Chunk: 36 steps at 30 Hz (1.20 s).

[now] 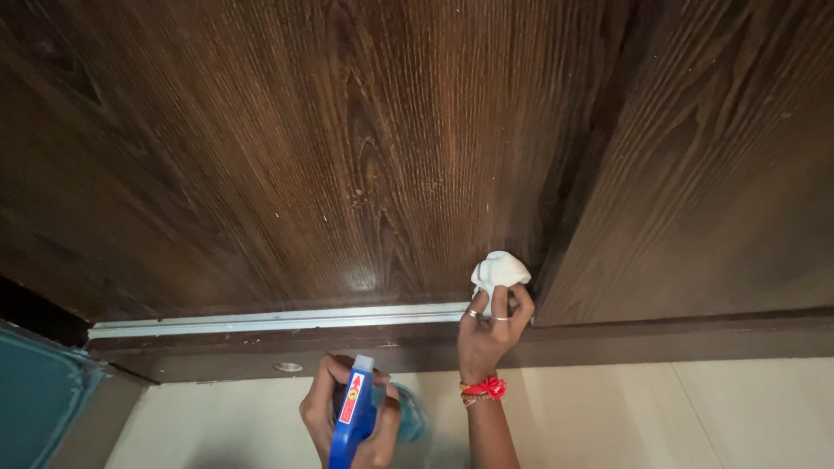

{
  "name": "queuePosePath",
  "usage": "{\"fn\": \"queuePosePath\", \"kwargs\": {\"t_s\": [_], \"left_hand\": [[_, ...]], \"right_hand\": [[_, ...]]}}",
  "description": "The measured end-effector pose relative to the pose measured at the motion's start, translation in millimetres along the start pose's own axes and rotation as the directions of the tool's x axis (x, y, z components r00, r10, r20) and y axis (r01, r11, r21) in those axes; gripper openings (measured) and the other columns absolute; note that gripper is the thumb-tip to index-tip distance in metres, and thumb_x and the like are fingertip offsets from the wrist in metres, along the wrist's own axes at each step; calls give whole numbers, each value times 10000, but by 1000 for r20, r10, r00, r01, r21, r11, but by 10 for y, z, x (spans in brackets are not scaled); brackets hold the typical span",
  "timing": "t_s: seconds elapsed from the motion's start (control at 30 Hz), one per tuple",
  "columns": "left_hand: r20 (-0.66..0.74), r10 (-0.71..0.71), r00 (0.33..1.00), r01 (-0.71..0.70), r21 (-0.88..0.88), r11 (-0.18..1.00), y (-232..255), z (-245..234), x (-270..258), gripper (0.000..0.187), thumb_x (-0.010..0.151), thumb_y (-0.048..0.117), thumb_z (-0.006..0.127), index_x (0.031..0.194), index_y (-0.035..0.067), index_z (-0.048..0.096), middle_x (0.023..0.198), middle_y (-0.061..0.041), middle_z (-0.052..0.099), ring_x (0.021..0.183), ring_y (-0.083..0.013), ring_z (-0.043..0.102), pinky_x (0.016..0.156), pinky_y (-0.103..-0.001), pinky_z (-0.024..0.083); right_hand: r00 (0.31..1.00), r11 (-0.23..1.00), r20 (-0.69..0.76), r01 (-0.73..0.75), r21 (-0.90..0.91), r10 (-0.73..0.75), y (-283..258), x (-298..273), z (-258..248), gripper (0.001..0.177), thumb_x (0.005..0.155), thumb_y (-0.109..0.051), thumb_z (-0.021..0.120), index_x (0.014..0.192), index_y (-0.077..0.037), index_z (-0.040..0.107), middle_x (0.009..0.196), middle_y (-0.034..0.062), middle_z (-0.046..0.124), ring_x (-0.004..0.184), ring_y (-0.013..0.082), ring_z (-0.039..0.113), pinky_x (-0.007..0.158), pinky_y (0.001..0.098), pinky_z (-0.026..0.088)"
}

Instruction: The person wipes the surface of a wooden sliding closet door using a white cloth while holding a spray bottle in the other hand.

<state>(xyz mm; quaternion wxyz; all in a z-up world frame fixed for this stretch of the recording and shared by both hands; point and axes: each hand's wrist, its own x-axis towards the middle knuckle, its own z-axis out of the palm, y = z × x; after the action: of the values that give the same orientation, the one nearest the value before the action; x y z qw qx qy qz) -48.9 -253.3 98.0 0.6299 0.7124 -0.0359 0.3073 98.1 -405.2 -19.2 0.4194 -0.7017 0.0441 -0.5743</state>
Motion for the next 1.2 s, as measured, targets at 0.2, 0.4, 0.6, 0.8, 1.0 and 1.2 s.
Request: {"fn": "queuePosePath", "kwargs": {"t_s": [0.2,0.4,0.6,0.8,1.0,1.2], "left_hand": [[27,-81,996,79,69,995,-11,-49,-9,237,649,-26,666,807,23,497,716,-119,706,670,-141,720,698,-278,588],[36,-63,997,63,13,998,-98,-112,37,228,635,-21,633,810,20,491,695,-121,701,657,-141,724,688,-283,601],[43,-22,999,24,-49,999,-132,-133,48,248,642,-22,626,835,15,475,692,-112,673,652,-134,695,682,-273,589],[56,-29,998,30,-23,999,-113,-151,60,243,648,-19,642,822,21,476,700,-100,678,664,-132,703,686,-271,593],[13,-27,1000,27,38,999,-115,-182,41,250,645,-22,631,830,19,468,694,-103,640,658,-128,667,697,-258,563],[29,-10,1000,11,-35,999,-112,-208,82,267,646,-10,638,846,19,462,720,-88,657,692,-119,690,703,-256,575]], "right_hand": [[999,999,-15,46,21,-45,10,4,5,316,945,66,683,1257,43,646,1305,190,504,1023,261,608,827,365,525],[998,999,-32,49,14,-49,21,-4,21,310,950,65,685,1257,42,644,1323,188,505,1057,265,622,867,376,536],[999,999,-16,51,-16,-51,-3,1,2,314,932,75,683,1243,42,656,1292,189,510,1029,262,602,848,380,525],[999,999,-16,40,-22,-40,18,-4,8,302,943,71,679,1242,47,656,1307,191,514,977,231,605,806,363,528],[997,994,-7,76,-81,-77,13,-4,-3,320,925,64,691,1243,35,664,1290,168,505,1014,277,595,812,375,518],[998,997,-18,53,-57,-54,15,14,12,314,929,57,695,1241,38,666,1292,180,529,967,251,581,818,391,499]]}}
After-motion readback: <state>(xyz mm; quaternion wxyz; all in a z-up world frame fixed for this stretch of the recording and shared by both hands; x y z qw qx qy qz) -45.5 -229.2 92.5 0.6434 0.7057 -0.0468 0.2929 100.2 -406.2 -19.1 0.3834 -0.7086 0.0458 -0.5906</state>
